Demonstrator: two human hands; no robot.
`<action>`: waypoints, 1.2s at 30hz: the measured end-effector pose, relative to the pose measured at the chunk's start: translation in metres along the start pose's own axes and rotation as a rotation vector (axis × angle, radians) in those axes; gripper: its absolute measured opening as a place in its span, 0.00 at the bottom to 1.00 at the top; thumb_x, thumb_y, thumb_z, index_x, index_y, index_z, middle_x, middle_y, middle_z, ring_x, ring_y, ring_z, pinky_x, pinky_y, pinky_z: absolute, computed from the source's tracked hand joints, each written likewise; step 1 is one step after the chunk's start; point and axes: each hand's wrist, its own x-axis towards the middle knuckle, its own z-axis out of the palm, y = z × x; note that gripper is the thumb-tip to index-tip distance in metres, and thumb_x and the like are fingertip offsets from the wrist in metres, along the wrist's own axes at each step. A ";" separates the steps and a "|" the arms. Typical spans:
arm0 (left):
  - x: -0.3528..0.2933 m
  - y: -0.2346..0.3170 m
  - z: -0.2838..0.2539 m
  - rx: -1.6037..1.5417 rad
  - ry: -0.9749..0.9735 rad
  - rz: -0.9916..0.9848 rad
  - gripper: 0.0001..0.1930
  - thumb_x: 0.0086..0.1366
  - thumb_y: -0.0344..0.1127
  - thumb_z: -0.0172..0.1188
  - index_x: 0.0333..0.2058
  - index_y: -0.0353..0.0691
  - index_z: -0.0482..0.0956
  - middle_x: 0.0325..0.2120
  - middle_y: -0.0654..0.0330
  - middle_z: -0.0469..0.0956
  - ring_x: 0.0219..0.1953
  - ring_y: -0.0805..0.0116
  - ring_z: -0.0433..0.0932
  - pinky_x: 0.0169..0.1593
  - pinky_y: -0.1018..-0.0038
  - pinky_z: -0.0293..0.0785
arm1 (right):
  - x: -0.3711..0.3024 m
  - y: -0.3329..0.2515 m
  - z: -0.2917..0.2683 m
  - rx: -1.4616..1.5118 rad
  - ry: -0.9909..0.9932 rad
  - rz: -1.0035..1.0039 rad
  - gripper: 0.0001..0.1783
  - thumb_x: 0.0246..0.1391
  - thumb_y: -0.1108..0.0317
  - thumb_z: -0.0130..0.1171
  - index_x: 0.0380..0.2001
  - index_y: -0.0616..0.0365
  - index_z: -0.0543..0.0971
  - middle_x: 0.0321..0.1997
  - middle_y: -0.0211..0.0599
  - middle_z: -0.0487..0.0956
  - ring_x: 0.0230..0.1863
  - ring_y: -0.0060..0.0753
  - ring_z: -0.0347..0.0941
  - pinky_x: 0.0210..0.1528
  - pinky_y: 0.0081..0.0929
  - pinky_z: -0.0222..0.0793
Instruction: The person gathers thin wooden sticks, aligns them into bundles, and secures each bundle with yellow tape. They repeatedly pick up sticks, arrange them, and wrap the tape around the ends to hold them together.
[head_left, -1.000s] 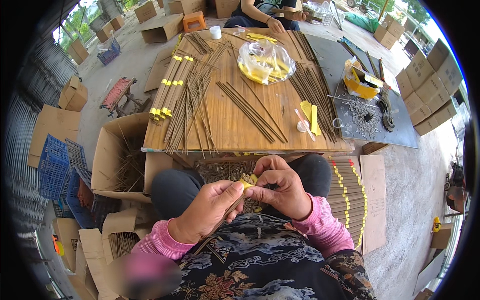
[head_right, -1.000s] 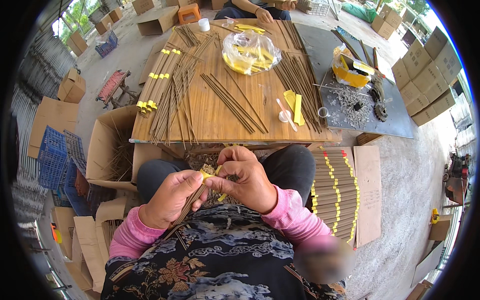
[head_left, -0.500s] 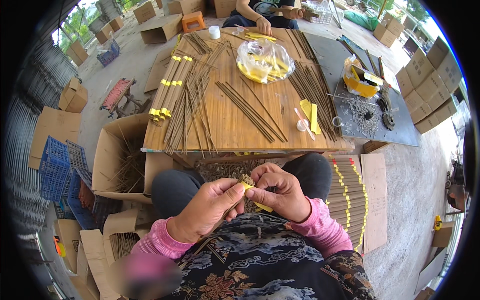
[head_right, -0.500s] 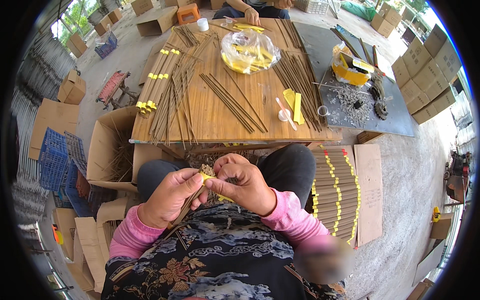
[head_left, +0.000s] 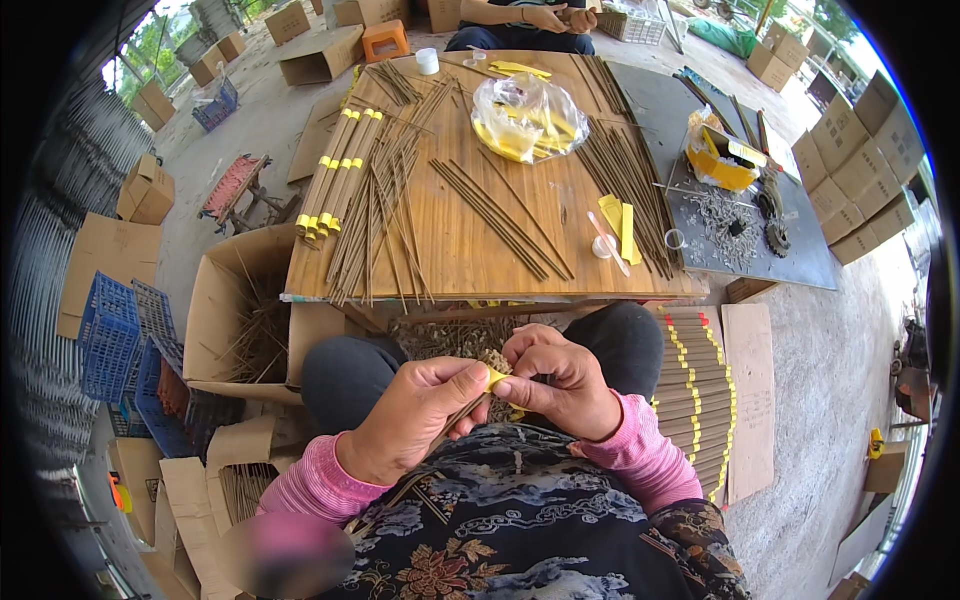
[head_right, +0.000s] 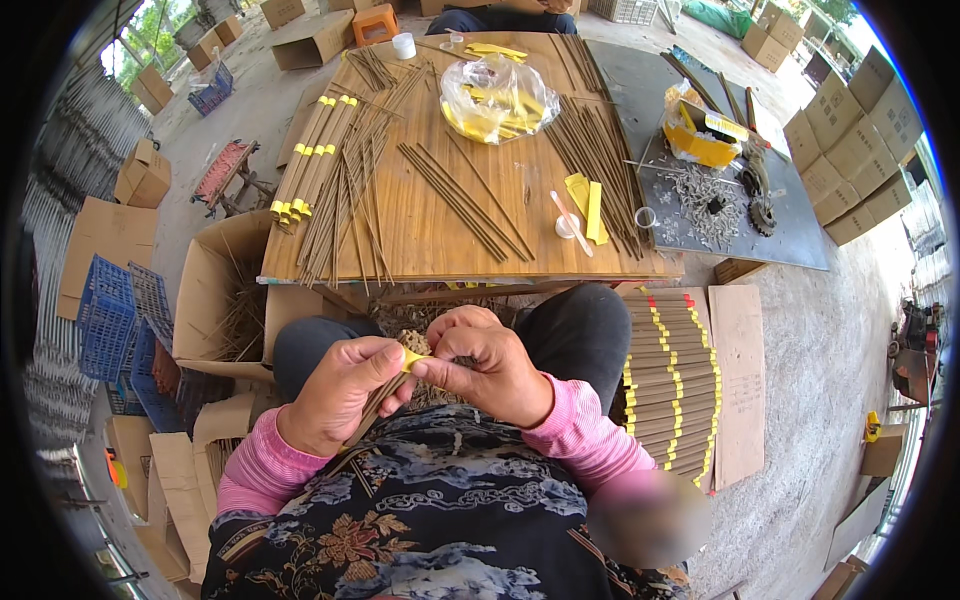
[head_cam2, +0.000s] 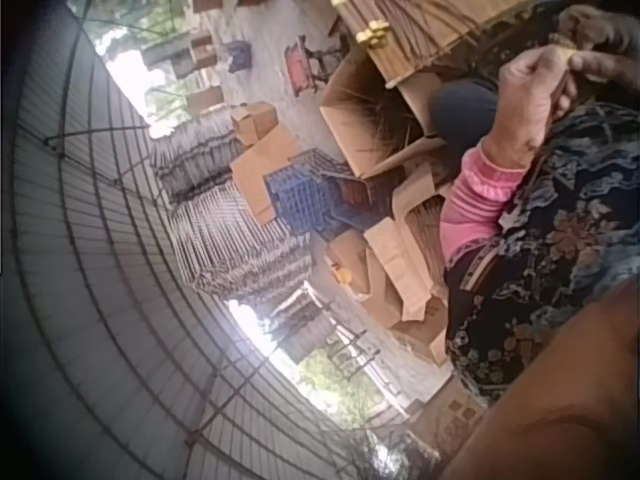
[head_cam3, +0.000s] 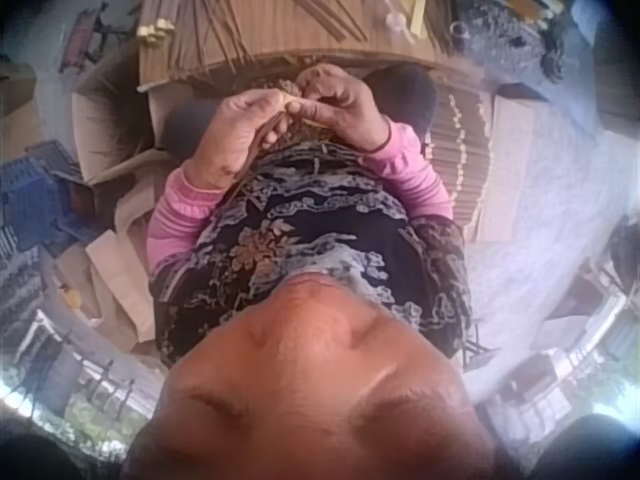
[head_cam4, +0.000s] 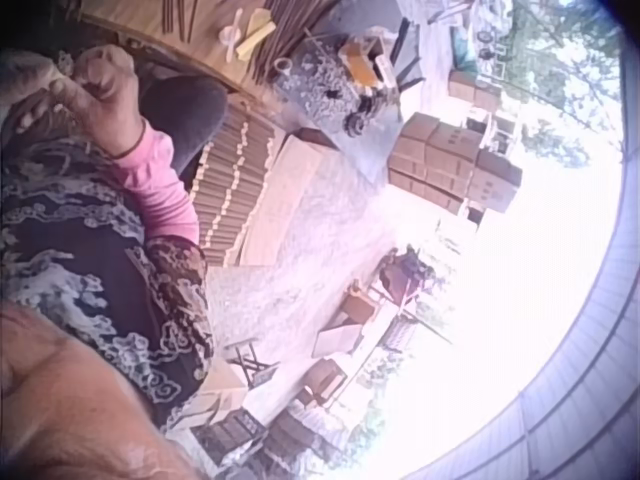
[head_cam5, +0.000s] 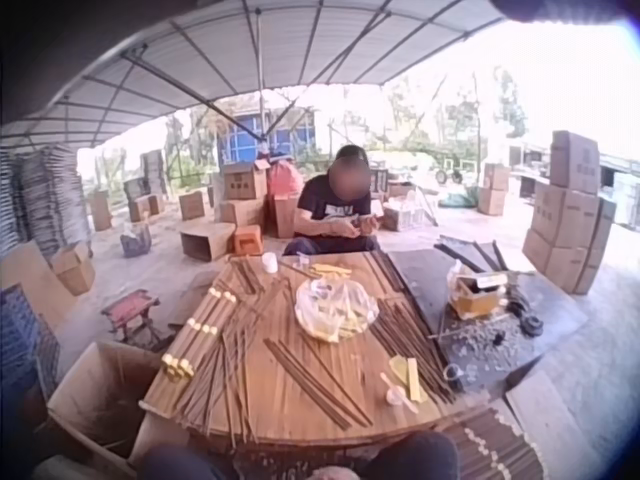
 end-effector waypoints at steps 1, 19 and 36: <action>0.000 0.000 0.000 -0.006 0.000 0.000 0.15 0.64 0.43 0.48 0.34 0.35 0.74 0.21 0.64 0.71 0.21 0.82 0.67 0.23 0.88 0.63 | 0.000 0.000 -0.001 -0.005 -0.002 -0.013 0.10 0.45 0.70 0.63 0.19 0.58 0.72 0.29 0.34 0.72 0.36 0.29 0.65 0.42 0.26 0.60; 0.004 -0.013 0.004 0.185 0.156 0.184 0.15 0.65 0.42 0.47 0.38 0.35 0.73 0.20 0.68 0.69 0.19 0.85 0.63 0.22 0.88 0.61 | 0.006 -0.008 0.003 -0.471 0.251 0.030 0.14 0.35 0.62 0.68 0.16 0.56 0.73 0.22 0.34 0.71 0.29 0.35 0.68 0.36 0.30 0.61; 0.001 -0.014 0.003 0.324 -0.047 0.257 0.23 0.67 0.40 0.42 0.58 0.41 0.55 0.22 0.66 0.67 0.21 0.84 0.62 0.25 0.88 0.61 | -0.010 0.000 0.011 0.548 -0.107 0.239 0.10 0.56 0.71 0.49 0.39 0.66 0.69 0.32 0.35 0.73 0.34 0.26 0.72 0.38 0.22 0.68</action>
